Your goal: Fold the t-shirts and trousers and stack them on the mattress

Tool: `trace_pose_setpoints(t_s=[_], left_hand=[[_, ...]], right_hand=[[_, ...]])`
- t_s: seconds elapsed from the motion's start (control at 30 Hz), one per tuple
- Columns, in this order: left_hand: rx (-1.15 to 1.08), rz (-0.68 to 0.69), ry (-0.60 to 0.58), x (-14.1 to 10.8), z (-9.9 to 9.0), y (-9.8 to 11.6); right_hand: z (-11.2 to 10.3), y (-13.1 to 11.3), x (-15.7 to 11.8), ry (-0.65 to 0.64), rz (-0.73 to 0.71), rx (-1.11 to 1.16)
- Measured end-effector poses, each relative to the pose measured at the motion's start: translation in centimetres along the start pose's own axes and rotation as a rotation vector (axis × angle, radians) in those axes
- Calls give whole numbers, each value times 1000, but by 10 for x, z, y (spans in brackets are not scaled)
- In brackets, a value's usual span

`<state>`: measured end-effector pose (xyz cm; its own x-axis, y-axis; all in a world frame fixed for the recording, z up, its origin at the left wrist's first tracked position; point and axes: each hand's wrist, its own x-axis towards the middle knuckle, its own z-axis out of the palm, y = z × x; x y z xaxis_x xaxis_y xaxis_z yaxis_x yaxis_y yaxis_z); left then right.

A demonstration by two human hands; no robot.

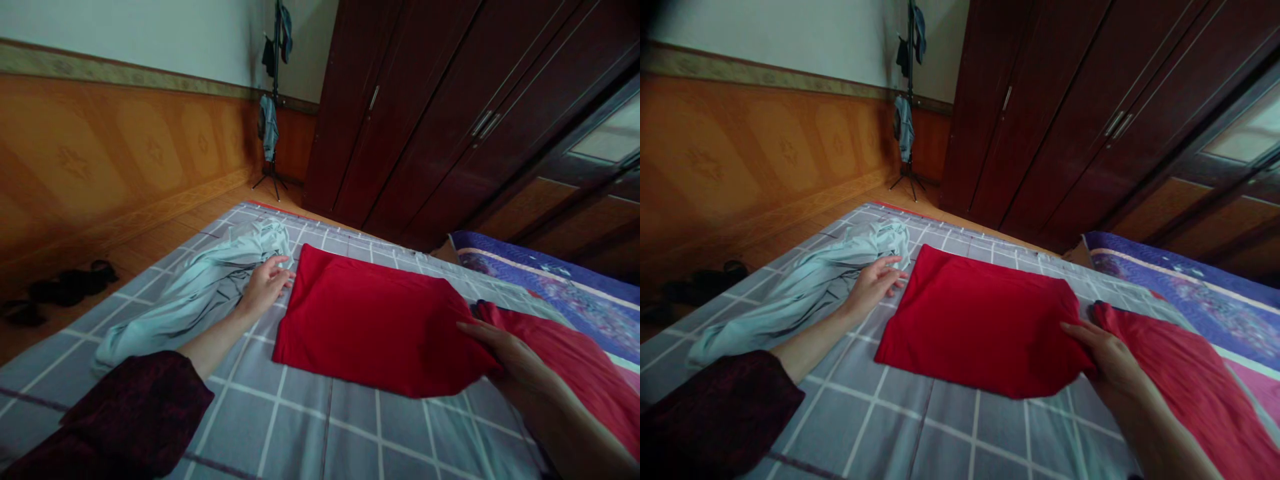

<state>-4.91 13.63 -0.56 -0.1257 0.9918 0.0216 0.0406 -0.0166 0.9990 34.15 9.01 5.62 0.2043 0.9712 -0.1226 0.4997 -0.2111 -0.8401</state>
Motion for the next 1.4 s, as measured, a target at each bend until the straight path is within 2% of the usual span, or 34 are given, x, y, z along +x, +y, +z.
trace_pose_setpoints(t_s=[0.03,0.07,0.17,0.23,0.33,0.43,0.53,0.67,0.77,0.87,1.07,1.27,1.4], left_hand=[[-12,-5,-7,-1,0,1],[-21,-9,-14,-2,0,2],[-35,-18,-45,-4,1,3],[-38,-20,-75,-4,0,1],[-19,-8,-124,-3,-1,-3],[1,17,-166,-2,-2,-8],[24,39,-189,-1,-3,-9],[108,66,-187,-3,-3,-6],[209,134,-187,-5,-3,-5],[299,199,-193,-5,-2,-6],[356,217,-215,-6,-3,-7],[342,182,-276,-10,-3,1],[242,70,-413,-12,-4,6]], right_hand=[[12,-18,2,-54,92,201],[27,-36,4,-76,96,313],[86,-85,5,-207,-17,323],[133,-107,0,-249,-143,124],[197,-121,-17,-214,-334,-350],[230,-121,-37,-198,-430,-679],[232,-118,-52,-193,-479,-773],[216,-107,-67,-214,-550,-797],[208,-90,-77,-154,-661,-874],[203,-74,-81,-80,-758,-926],[194,-63,-79,-62,-933,-911],[182,-59,-78,-41,-1022,-891],[169,-58,-80,11,-1069,-800]])
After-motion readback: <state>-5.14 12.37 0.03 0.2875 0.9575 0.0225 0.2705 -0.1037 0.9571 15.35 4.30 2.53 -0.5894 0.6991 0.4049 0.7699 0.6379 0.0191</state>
